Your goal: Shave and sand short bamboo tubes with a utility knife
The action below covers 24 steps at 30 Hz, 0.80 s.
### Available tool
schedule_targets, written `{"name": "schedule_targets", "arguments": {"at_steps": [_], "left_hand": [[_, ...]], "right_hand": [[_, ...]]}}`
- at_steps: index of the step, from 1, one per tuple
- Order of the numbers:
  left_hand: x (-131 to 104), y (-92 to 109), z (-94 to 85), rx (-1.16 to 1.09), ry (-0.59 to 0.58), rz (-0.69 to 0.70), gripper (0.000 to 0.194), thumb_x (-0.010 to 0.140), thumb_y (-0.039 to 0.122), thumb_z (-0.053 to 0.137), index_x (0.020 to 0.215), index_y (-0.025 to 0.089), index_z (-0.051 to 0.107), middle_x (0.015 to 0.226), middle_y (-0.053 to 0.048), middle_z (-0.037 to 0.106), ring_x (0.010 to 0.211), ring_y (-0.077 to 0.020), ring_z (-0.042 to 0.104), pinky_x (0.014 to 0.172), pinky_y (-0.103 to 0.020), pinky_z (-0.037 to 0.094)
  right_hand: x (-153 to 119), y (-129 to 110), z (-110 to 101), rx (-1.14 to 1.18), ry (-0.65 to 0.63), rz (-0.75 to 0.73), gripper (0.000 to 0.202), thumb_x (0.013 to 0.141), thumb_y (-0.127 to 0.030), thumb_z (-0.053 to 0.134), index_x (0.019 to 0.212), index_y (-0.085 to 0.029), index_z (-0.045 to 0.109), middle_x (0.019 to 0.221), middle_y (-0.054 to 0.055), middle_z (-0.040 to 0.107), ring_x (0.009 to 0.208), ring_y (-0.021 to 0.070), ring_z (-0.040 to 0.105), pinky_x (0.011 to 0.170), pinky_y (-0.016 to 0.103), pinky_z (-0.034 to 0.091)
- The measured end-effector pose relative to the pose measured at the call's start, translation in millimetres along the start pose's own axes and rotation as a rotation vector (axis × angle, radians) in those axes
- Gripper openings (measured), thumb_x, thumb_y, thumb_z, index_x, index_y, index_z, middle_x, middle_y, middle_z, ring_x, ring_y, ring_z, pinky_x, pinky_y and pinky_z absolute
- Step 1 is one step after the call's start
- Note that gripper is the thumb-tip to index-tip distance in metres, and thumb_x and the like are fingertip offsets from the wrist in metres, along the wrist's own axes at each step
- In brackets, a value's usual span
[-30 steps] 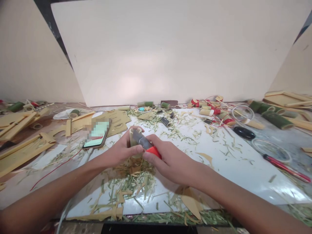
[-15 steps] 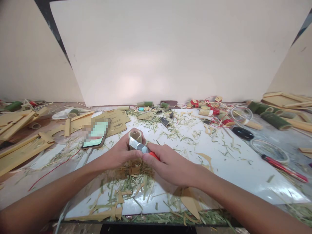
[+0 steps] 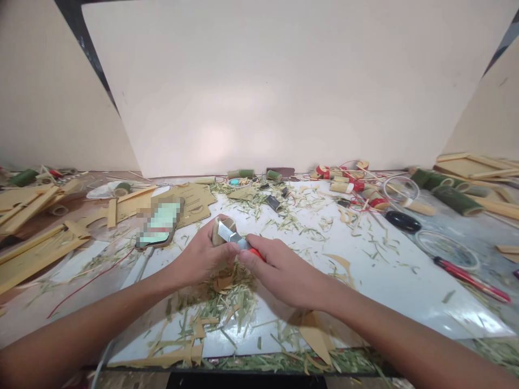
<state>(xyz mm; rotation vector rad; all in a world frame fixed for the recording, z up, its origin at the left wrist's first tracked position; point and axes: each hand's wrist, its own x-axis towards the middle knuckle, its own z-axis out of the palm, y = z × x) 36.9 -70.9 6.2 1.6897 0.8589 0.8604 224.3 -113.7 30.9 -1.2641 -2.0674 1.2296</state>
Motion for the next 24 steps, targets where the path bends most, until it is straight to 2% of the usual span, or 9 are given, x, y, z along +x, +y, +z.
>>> {"name": "schedule_targets", "arguments": {"at_steps": [3, 5, 10, 15, 17, 20, 24], "left_hand": [[2.1, -0.5, -0.4, 0.113, 0.098, -0.026, 0.034, 0.084, 0.050, 0.061, 0.083, 0.020, 0.046, 0.062, 0.005, 0.052, 0.058, -0.0121, 0.048, 0.059, -0.026, 0.038], [4.2, -1.0, -2.2, 0.116, 0.118, -0.025, 0.036, 0.084, 0.052, 0.061, 0.080, 0.020, 0.046, 0.061, 0.005, 0.053, 0.058, -0.0122, 0.049, 0.059, -0.027, 0.039], [5.9, -2.5, -7.9, -0.028, 0.018, -0.038, 0.037, 0.081, 0.050, 0.066, 0.082, 0.020, 0.045, 0.060, 0.006, 0.052, 0.056, -0.0113, 0.051, 0.057, -0.026, 0.041], [1.9, -1.5, -13.1, -0.166, -0.066, -0.132, 0.038, 0.083, 0.047, 0.064, 0.098, 0.023, 0.038, 0.064, 0.007, 0.054, 0.050, -0.0109, 0.051, 0.052, -0.025, 0.043], [1.7, -0.1, -16.1, -0.140, -0.108, -0.136, 0.033, 0.087, 0.045, 0.060, 0.097, 0.023, 0.038, 0.069, 0.004, 0.058, 0.055, -0.0119, 0.055, 0.057, -0.027, 0.044], [3.5, 0.8, -20.4, -0.054, -0.135, -0.071, 0.029, 0.089, 0.047, 0.056, 0.095, 0.021, 0.044, 0.077, 0.000, 0.060, 0.066, -0.0137, 0.057, 0.065, -0.029, 0.045], [5.4, 1.4, -23.2, 0.166, -0.078, -0.005, 0.032, 0.088, 0.050, 0.055, 0.102, 0.021, 0.053, 0.087, -0.001, 0.059, 0.077, -0.0163, 0.055, 0.070, -0.030, 0.044]], "right_hand": [[3.5, 3.9, 1.4, -0.005, 0.070, 0.048, 0.035, 0.100, -0.049, 0.033, 0.077, -0.024, 0.034, 0.050, -0.008, 0.045, 0.040, 0.0093, 0.040, 0.044, 0.024, 0.032], [6.5, 7.5, 2.1, 0.011, 0.109, 0.062, 0.036, 0.099, -0.050, 0.033, 0.075, -0.024, 0.033, 0.048, -0.009, 0.043, 0.040, 0.0098, 0.041, 0.045, 0.025, 0.034], [11.0, 14.4, 2.2, -0.021, 0.189, 0.036, 0.035, 0.096, -0.051, 0.041, 0.076, -0.024, 0.035, 0.055, -0.008, 0.042, 0.046, 0.0099, 0.043, 0.047, 0.023, 0.035], [10.6, 19.3, -2.7, -0.082, 0.221, 0.002, 0.025, 0.096, -0.048, 0.042, 0.093, -0.023, 0.041, 0.059, -0.009, 0.043, 0.048, 0.0112, 0.045, 0.048, 0.023, 0.036], [11.1, 21.7, -7.8, -0.185, 0.286, -0.055, 0.027, 0.097, -0.047, 0.041, 0.103, -0.022, 0.046, 0.064, -0.006, 0.047, 0.054, 0.0125, 0.048, 0.053, 0.025, 0.038], [12.2, 24.8, -18.5, -0.364, 0.362, -0.124, 0.034, 0.097, -0.047, 0.039, 0.115, -0.021, 0.050, 0.064, -0.005, 0.050, 0.057, 0.0142, 0.048, 0.055, 0.026, 0.036], [11.0, 26.5, -31.7, -0.509, 0.403, -0.157, 0.037, 0.099, -0.047, 0.033, 0.106, -0.020, 0.056, 0.060, -0.004, 0.049, 0.054, 0.0151, 0.046, 0.055, 0.027, 0.033]]}}
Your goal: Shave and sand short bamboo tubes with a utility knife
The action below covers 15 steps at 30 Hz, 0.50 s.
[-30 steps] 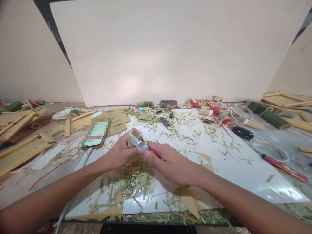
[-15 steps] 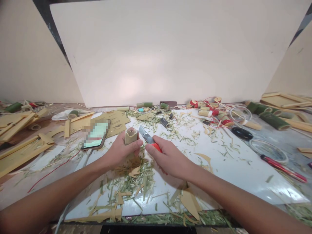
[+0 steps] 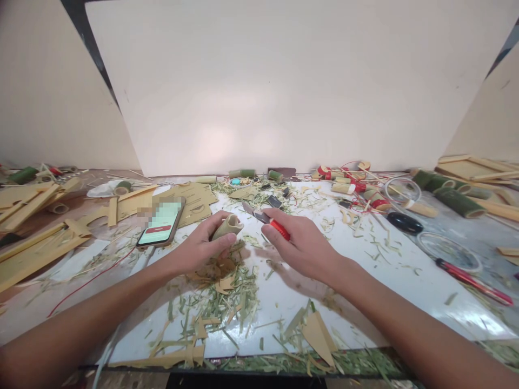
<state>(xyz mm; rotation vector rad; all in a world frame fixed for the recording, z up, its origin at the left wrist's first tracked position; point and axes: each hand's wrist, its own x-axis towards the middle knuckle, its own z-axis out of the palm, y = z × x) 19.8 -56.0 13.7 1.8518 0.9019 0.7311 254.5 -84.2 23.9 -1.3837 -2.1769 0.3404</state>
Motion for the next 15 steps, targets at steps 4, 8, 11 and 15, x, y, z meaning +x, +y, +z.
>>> {"name": "schedule_targets", "arguments": {"at_steps": [4, 8, 11, 15], "left_hand": [[-1.0, 3.7, 0.1, 0.279, 0.049, 0.003, 0.041, 0.080, 0.058, 0.061, 0.095, 0.020, 0.059, 0.089, -0.002, 0.062, 0.080, -0.0193, 0.054, 0.071, -0.032, 0.041], [-3.0, 7.6, 2.1, 0.448, 0.073, 0.050, 0.046, 0.076, 0.064, 0.062, 0.081, 0.018, 0.059, 0.076, -0.001, 0.061, 0.072, -0.0181, 0.052, 0.065, -0.030, 0.037], [-4.0, 7.7, 2.8, 0.529, 0.081, 0.083, 0.049, 0.076, 0.067, 0.059, 0.069, 0.018, 0.052, 0.065, 0.001, 0.054, 0.064, -0.0155, 0.048, 0.061, -0.028, 0.033], [-4.6, 5.8, 2.5, 0.607, 0.066, 0.116, 0.051, 0.076, 0.068, 0.056, 0.067, 0.019, 0.048, 0.062, 0.002, 0.051, 0.060, -0.0144, 0.045, 0.059, -0.028, 0.029]], "right_hand": [[-1.2, 0.4, -4.4, -0.066, -0.025, -0.046, 0.036, 0.098, -0.046, 0.033, 0.088, -0.020, 0.055, 0.061, -0.002, 0.051, 0.056, 0.0152, 0.048, 0.056, 0.026, 0.032], [-4.3, -6.4, -1.4, -0.150, -0.112, -0.121, 0.035, 0.096, -0.046, 0.039, 0.081, -0.020, 0.056, 0.064, 0.000, 0.056, 0.056, 0.0140, 0.047, 0.055, 0.026, 0.028], [-7.0, -11.8, 2.2, -0.192, -0.146, -0.163, 0.036, 0.097, -0.048, 0.038, 0.089, -0.020, 0.059, 0.069, 0.001, 0.059, 0.059, 0.0144, 0.050, 0.056, 0.026, 0.026], [-9.9, -14.8, 4.4, -0.246, -0.188, -0.217, 0.039, 0.098, -0.049, 0.035, 0.092, -0.019, 0.060, 0.073, 0.002, 0.061, 0.061, 0.0147, 0.051, 0.057, 0.027, 0.026]]}}
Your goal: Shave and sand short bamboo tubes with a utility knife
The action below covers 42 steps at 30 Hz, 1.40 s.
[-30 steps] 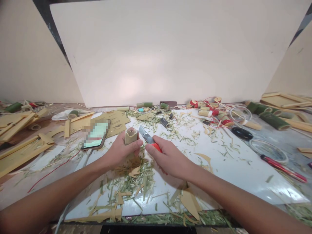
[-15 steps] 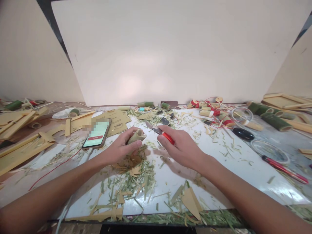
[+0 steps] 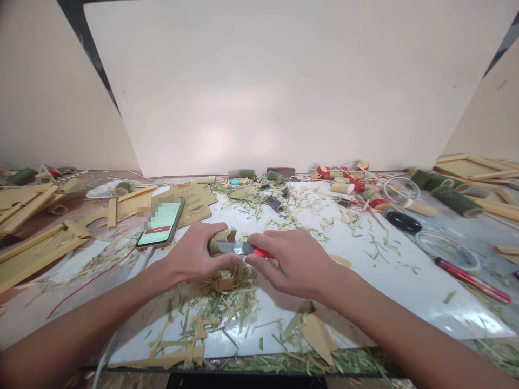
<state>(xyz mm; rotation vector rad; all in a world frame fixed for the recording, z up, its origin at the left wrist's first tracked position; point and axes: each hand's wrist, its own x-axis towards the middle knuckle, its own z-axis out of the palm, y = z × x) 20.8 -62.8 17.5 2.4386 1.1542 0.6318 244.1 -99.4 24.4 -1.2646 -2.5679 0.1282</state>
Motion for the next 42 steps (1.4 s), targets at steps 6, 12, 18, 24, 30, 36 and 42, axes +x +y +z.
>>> {"name": "schedule_targets", "arguments": {"at_steps": [6, 12, 18, 24, 30, 36, 42], "left_hand": [[-1.5, -1.4, 2.5, 0.130, -0.020, 0.018, 0.053, 0.079, 0.069, 0.051, 0.062, 0.019, 0.045, 0.058, 0.000, 0.050, 0.056, -0.0148, 0.042, 0.058, -0.029, 0.026], [-2.2, -0.9, 2.1, 0.168, 0.013, 0.009, 0.056, 0.080, 0.070, 0.049, 0.059, 0.019, 0.042, 0.054, -0.001, 0.050, 0.053, -0.0144, 0.042, 0.055, -0.029, 0.023], [-0.4, 7.2, -2.6, 0.190, 0.040, -0.090, 0.058, 0.082, 0.072, 0.043, 0.059, 0.019, 0.044, 0.054, -0.001, 0.052, 0.053, -0.0149, 0.043, 0.054, -0.029, 0.023], [1.9, 11.8, -6.4, 0.220, 0.076, -0.166, 0.058, 0.084, 0.072, 0.039, 0.062, 0.019, 0.045, 0.060, -0.001, 0.055, 0.059, -0.0171, 0.048, 0.056, -0.030, 0.027], [0.7, 6.9, -5.9, 0.214, 0.061, -0.108, 0.056, 0.079, 0.075, 0.045, 0.075, 0.020, 0.051, 0.069, -0.002, 0.059, 0.065, -0.0193, 0.052, 0.060, -0.030, 0.031], [0.1, 2.2, -5.0, 0.211, 0.084, -0.043, 0.057, 0.079, 0.076, 0.044, 0.071, 0.019, 0.049, 0.067, -0.001, 0.056, 0.063, -0.0176, 0.048, 0.058, -0.029, 0.028], [-0.5, 1.6, -6.5, 0.184, 0.095, 0.006, 0.054, 0.076, 0.073, 0.053, 0.073, 0.019, 0.048, 0.068, 0.000, 0.055, 0.062, -0.0166, 0.047, 0.058, -0.029, 0.028]], "right_hand": [[-1.8, -1.0, -1.2, -0.030, -0.019, -0.004, 0.042, 0.098, -0.051, 0.034, 0.096, -0.020, 0.062, 0.072, 0.002, 0.061, 0.062, 0.0155, 0.053, 0.057, 0.027, 0.025], [-2.3, -7.1, -2.0, -0.051, 0.004, 0.044, 0.046, 0.098, -0.054, 0.031, 0.090, -0.020, 0.061, 0.070, 0.001, 0.061, 0.059, 0.0150, 0.052, 0.054, 0.027, 0.022], [-3.0, -10.4, 1.9, -0.109, 0.096, 0.175, 0.040, 0.098, -0.052, 0.032, 0.091, -0.023, 0.059, 0.069, -0.001, 0.062, 0.059, 0.0166, 0.054, 0.053, 0.026, 0.021], [3.0, 3.4, 0.3, -0.038, 0.166, 0.331, 0.036, 0.099, -0.048, 0.029, 0.092, -0.022, 0.053, 0.067, 0.000, 0.059, 0.060, 0.0178, 0.052, 0.057, 0.027, 0.028], [3.9, 3.3, -2.4, 0.131, -0.005, 0.126, 0.031, 0.101, -0.040, 0.028, 0.096, -0.020, 0.052, 0.077, 0.001, 0.060, 0.067, 0.0166, 0.053, 0.060, 0.027, 0.032], [1.8, -1.1, 1.1, 0.080, -0.046, -0.010, 0.029, 0.100, -0.039, 0.034, 0.094, -0.020, 0.054, 0.073, 0.000, 0.059, 0.061, 0.0147, 0.050, 0.057, 0.026, 0.028], [1.9, -3.5, 5.3, 0.068, 0.017, -0.021, 0.031, 0.100, -0.040, 0.033, 0.097, -0.019, 0.056, 0.073, 0.001, 0.060, 0.059, 0.0141, 0.050, 0.056, 0.026, 0.028]]}}
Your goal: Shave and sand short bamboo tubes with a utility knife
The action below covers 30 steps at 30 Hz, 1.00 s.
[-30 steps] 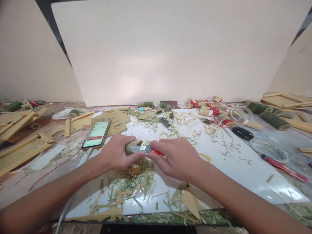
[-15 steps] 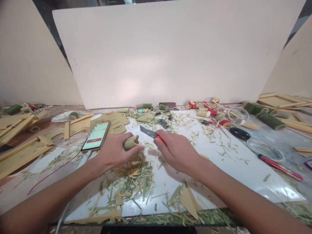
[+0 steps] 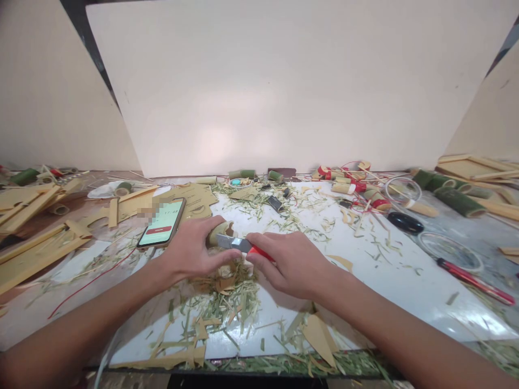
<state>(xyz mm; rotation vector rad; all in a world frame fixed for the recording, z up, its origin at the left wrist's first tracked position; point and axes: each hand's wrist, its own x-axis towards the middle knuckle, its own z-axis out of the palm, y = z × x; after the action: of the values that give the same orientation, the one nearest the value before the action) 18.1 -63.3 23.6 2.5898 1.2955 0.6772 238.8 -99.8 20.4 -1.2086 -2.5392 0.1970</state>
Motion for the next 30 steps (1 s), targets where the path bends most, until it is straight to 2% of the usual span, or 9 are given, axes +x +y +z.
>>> {"name": "schedule_targets", "arguments": {"at_steps": [7, 11, 14, 18, 22, 30], "left_hand": [[0.4, -1.6, -0.7, 0.005, 0.001, 0.015, 0.053, 0.072, 0.072, 0.058, 0.073, 0.019, 0.050, 0.067, 0.000, 0.055, 0.062, -0.0168, 0.048, 0.059, -0.029, 0.029], [0.2, -0.9, -1.1, 0.016, -0.003, 0.006, 0.054, 0.071, 0.072, 0.059, 0.071, 0.019, 0.048, 0.065, 0.001, 0.053, 0.061, -0.0160, 0.047, 0.058, -0.029, 0.028], [0.4, 0.8, -0.4, -0.075, -0.008, 0.003, 0.052, 0.074, 0.068, 0.059, 0.067, 0.019, 0.047, 0.062, 0.003, 0.050, 0.059, -0.0138, 0.045, 0.057, -0.028, 0.027], [0.4, 0.9, 4.1, -0.248, -0.095, 0.016, 0.052, 0.076, 0.067, 0.058, 0.063, 0.018, 0.046, 0.057, 0.004, 0.047, 0.057, -0.0113, 0.042, 0.054, -0.026, 0.027], [0.2, -1.7, 8.1, -0.316, -0.166, 0.050, 0.051, 0.076, 0.066, 0.058, 0.063, 0.017, 0.048, 0.055, 0.005, 0.045, 0.055, -0.0102, 0.039, 0.053, -0.025, 0.028], [0.9, -4.0, 6.2, -0.338, -0.191, 0.071, 0.050, 0.078, 0.063, 0.057, 0.061, 0.017, 0.046, 0.054, 0.006, 0.040, 0.054, -0.0093, 0.036, 0.051, -0.024, 0.025]], "right_hand": [[-2.4, 2.8, 1.8, -0.061, 0.056, -0.029, 0.034, 0.100, -0.042, 0.034, 0.107, -0.019, 0.058, 0.078, 0.002, 0.064, 0.063, 0.0164, 0.055, 0.057, 0.027, 0.028], [-3.1, 2.2, 2.7, -0.046, 0.082, -0.046, 0.032, 0.099, -0.042, 0.035, 0.104, -0.019, 0.058, 0.076, 0.001, 0.062, 0.060, 0.0148, 0.052, 0.056, 0.027, 0.027], [-2.8, 0.9, 2.3, 0.016, 0.083, -0.035, 0.029, 0.099, -0.040, 0.037, 0.097, -0.019, 0.056, 0.071, -0.001, 0.057, 0.057, 0.0126, 0.046, 0.056, 0.026, 0.027], [-2.5, -2.6, -1.1, 0.103, 0.049, -0.035, 0.027, 0.098, -0.039, 0.038, 0.089, -0.019, 0.055, 0.067, -0.002, 0.053, 0.055, 0.0110, 0.043, 0.055, 0.025, 0.027], [-2.3, -7.6, -7.6, 0.143, -0.024, -0.023, 0.032, 0.099, -0.041, 0.037, 0.089, -0.019, 0.058, 0.065, -0.002, 0.054, 0.055, 0.0114, 0.045, 0.055, 0.025, 0.027], [-1.8, -10.4, -14.7, 0.151, -0.089, 0.019, 0.036, 0.099, -0.044, 0.034, 0.084, -0.020, 0.057, 0.064, -0.001, 0.055, 0.055, 0.0125, 0.047, 0.054, 0.026, 0.027]]}}
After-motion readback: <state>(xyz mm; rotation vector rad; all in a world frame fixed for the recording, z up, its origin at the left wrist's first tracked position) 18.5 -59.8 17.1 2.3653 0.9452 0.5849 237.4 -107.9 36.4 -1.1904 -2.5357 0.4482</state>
